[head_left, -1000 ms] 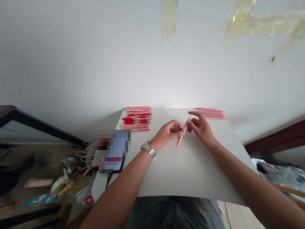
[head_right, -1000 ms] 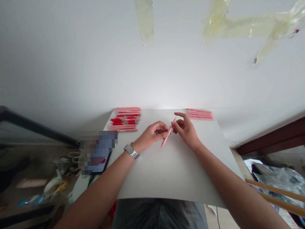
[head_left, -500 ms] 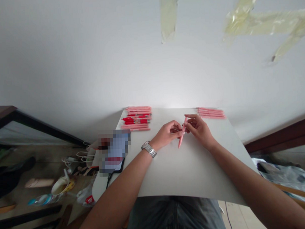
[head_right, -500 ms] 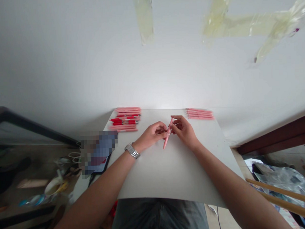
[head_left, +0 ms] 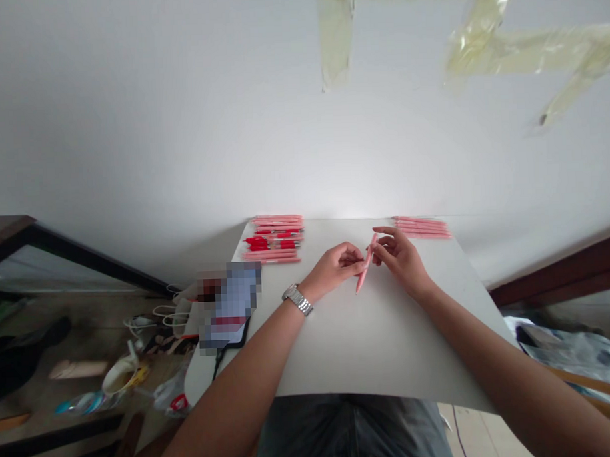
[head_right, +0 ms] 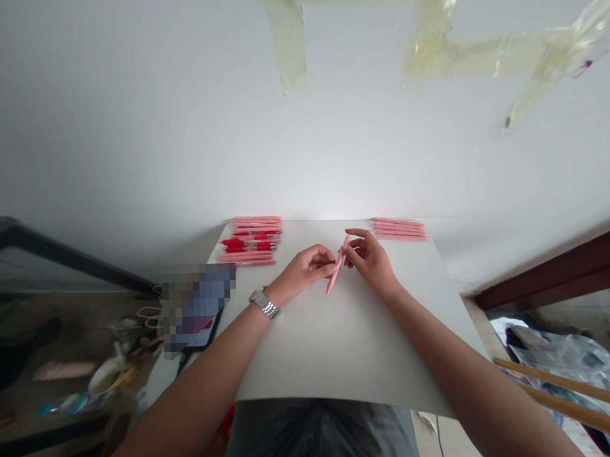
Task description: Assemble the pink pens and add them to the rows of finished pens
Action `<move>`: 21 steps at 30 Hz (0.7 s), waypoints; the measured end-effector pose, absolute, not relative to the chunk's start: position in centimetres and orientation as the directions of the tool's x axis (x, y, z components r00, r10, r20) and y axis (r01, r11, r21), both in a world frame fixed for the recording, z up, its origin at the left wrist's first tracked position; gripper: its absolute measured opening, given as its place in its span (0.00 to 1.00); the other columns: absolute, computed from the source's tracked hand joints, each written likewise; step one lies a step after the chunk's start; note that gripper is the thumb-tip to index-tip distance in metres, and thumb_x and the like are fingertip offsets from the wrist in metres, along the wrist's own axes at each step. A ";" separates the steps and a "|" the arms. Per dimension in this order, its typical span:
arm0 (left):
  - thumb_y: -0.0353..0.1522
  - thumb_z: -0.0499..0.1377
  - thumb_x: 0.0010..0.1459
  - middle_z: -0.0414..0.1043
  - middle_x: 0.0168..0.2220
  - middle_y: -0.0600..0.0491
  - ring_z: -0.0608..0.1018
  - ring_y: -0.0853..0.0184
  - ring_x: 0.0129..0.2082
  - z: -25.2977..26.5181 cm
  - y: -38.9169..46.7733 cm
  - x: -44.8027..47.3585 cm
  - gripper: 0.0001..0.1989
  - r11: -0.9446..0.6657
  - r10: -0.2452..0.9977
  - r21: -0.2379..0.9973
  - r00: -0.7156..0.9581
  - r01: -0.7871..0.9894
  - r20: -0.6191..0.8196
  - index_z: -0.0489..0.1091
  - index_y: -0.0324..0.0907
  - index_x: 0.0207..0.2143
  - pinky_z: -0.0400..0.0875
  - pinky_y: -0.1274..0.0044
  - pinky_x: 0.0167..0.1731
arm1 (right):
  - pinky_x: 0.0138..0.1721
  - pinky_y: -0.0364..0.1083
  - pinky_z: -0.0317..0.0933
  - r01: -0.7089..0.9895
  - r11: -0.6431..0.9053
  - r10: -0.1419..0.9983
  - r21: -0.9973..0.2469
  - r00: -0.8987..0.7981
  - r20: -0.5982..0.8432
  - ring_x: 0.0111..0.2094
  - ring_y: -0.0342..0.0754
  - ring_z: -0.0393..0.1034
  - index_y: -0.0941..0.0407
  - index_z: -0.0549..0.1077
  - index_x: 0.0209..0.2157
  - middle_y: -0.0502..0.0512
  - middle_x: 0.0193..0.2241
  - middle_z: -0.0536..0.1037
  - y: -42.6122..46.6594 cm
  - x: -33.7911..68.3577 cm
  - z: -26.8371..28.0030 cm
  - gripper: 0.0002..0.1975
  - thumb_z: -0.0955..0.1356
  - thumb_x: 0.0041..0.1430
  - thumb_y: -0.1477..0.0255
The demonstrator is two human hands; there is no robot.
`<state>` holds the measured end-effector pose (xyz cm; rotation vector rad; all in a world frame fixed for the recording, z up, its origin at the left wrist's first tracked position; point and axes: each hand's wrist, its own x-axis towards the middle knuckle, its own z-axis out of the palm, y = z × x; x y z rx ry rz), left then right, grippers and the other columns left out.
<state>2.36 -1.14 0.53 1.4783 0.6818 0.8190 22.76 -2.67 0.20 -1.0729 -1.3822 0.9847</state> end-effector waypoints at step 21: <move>0.41 0.67 0.60 0.75 0.39 0.50 0.79 0.67 0.40 0.4 -1.2 2.3 0.16 -0.126 0.820 0.992 0.560 -0.028 0.120 0.70 0.39 0.40 0.72 0.73 0.45 | 0.30 0.47 0.68 0.036 0.262 0.965 -0.964 0.021 0.263 0.26 0.45 0.72 0.50 0.64 0.52 0.49 0.32 0.78 -2.6 22.8 -0.2 0.23 0.73 0.62 0.58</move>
